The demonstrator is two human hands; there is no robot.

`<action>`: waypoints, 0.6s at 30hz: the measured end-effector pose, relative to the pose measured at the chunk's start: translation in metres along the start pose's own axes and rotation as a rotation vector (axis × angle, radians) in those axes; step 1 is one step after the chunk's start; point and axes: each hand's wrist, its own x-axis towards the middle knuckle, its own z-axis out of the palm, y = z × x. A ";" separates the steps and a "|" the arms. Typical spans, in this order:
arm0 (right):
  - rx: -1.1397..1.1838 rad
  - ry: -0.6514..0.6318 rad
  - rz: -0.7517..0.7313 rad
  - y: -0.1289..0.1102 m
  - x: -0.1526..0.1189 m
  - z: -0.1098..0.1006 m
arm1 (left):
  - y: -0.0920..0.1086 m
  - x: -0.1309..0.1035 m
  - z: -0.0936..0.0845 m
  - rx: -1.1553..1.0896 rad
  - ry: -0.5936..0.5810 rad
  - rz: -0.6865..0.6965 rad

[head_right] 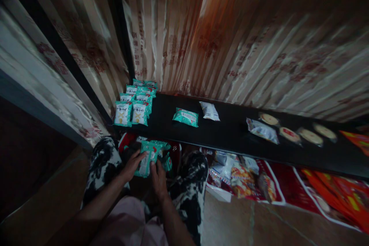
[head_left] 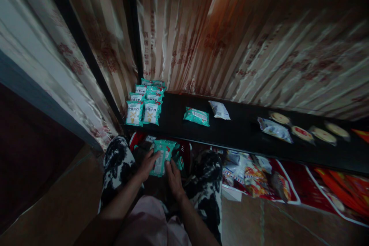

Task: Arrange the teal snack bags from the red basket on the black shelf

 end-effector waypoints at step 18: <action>-0.308 0.188 -0.122 -0.011 0.010 -0.007 | 0.024 -0.027 0.010 -0.042 -0.206 0.013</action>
